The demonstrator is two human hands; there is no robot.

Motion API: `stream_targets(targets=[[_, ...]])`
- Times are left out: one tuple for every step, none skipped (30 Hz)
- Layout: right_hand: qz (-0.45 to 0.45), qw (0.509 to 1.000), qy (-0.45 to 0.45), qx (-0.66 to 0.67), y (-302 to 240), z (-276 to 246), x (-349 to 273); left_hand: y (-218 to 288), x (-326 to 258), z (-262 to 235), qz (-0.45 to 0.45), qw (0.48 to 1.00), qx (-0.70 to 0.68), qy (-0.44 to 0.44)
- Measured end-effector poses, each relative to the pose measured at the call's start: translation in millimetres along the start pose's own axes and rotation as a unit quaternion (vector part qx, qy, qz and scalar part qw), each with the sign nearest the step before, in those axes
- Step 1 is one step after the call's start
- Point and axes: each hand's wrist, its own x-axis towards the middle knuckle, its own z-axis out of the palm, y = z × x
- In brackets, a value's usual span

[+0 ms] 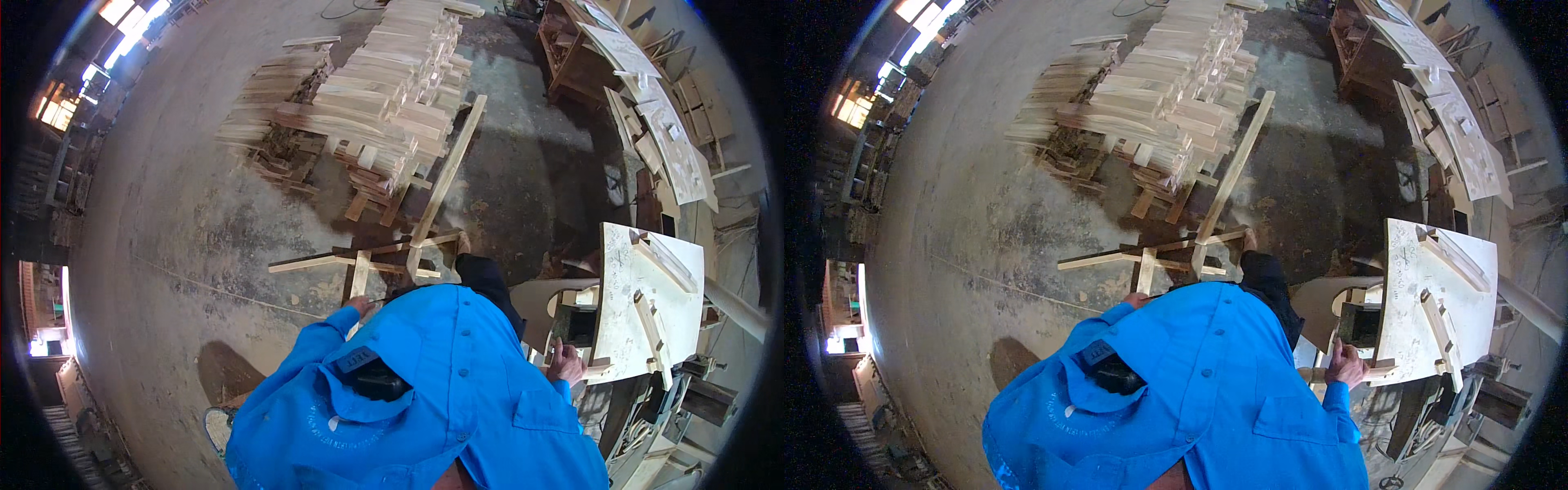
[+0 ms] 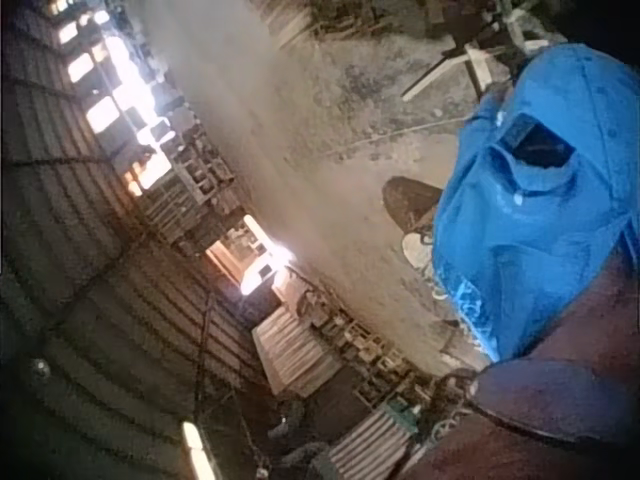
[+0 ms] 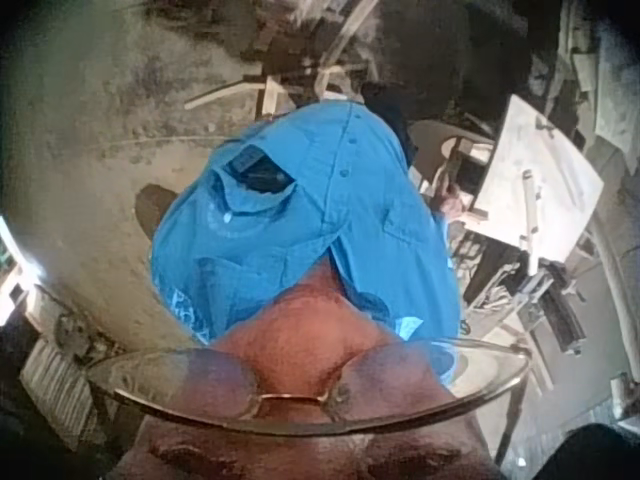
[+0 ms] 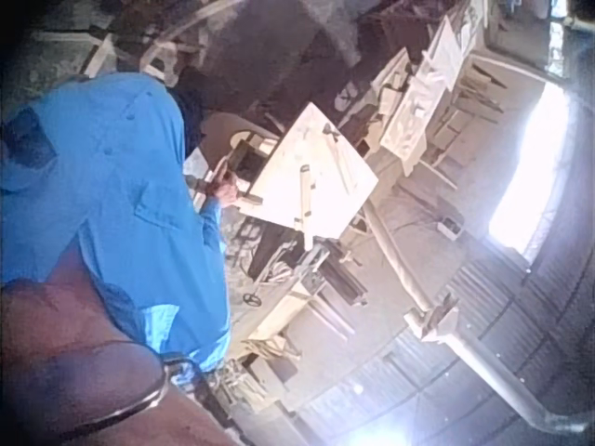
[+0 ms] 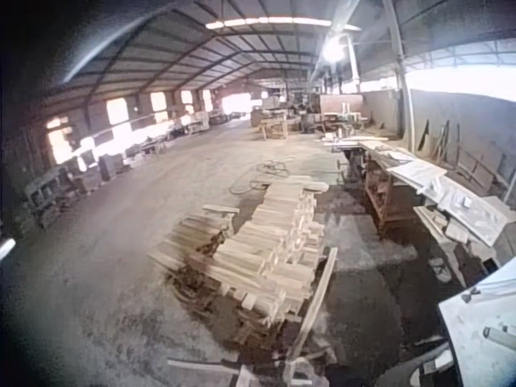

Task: The person aligns wooden pieces against a template on a workbench, puts on a face mask, powers on a belt sander, and sands wooden pieces against the machine using a wooden holder.

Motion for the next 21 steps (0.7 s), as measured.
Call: stream_targets(targets=[[-0.001,1.000,-0.003,0.002,1,2,1,-8,12,-11,0.012,1.000,0.017,0.000],[-0.007,1.000,0.009,0.006,3,6,3,-7,7,-16,0.022,0.999,0.036,-0.001],[-0.009,1.000,0.023,0.005,7,9,3,0,15,-27,0.023,0.999,0.035,-0.003],[0.000,1.000,0.024,-0.001,13,10,-1,18,28,-46,-0.101,0.990,-0.094,0.014],[0.003,0.999,0.036,0.001,17,10,-3,34,37,-66,-0.227,0.950,-0.214,0.029],[-0.001,0.999,0.046,0.008,17,12,-2,42,39,-81,-0.229,0.950,-0.209,0.029],[-0.001,0.999,0.042,0.015,14,12,-2,44,42,-93,-0.234,0.940,-0.244,0.051],[-0.003,0.999,0.034,0.025,11,7,-2,47,47,-105,-0.238,0.928,-0.278,0.073],[-0.007,0.999,0.026,0.033,6,4,0,50,59,-122,-0.243,0.951,-0.154,0.113],[-0.002,0.999,0.024,0.034,3,4,2,58,76,-148,-0.225,0.936,-0.192,0.189],[0.007,0.999,0.027,0.038,5,5,1,72,93,-185,-0.204,0.916,-0.230,0.259],[0.011,0.999,0.027,0.043,9,4,-2,79,111,-231,-0.150,0.916,-0.180,0.325],[-0.012,0.998,0.041,0.053,8,7,-2,61,124,-264,-0.056,0.890,-0.110,0.439],[-0.005,0.998,0.038,0.049,13,7,-7,75,146,-315,-0.017,0.890,-0.070,0.451],[-0.012,0.998,0.048,0.042,12,8,-6,74,160,-357,-0.005,0.880,-0.042,0.474],[-0.017,0.997,0.060,0.034,12,9,-4,75,175,-392,-0.023,0.870,-0.020,0.492],[-0.012,0.999,0.042,0.032,13,9,-2,70,186,-422,-0.045,0.857,0.003,0.513],[-0.025,0.997,0.066,0.044,14,11,-3,57,201,-444,-0.102,0.846,0.015,0.522],[-0.024,0.996,0.074,0.052,14,13,-4,46,212,-460,-0.157,0.834,0.025,0.528],[-0.015,0.995,0.081,0.057,14,13,-7,37,218,-472,-0.162,0.832,0.027,0.531],[-0.016,0.995,0.083,0.059,12,10,-9,32,227,-484,-0.221,0.850,-0.003,0.479]])
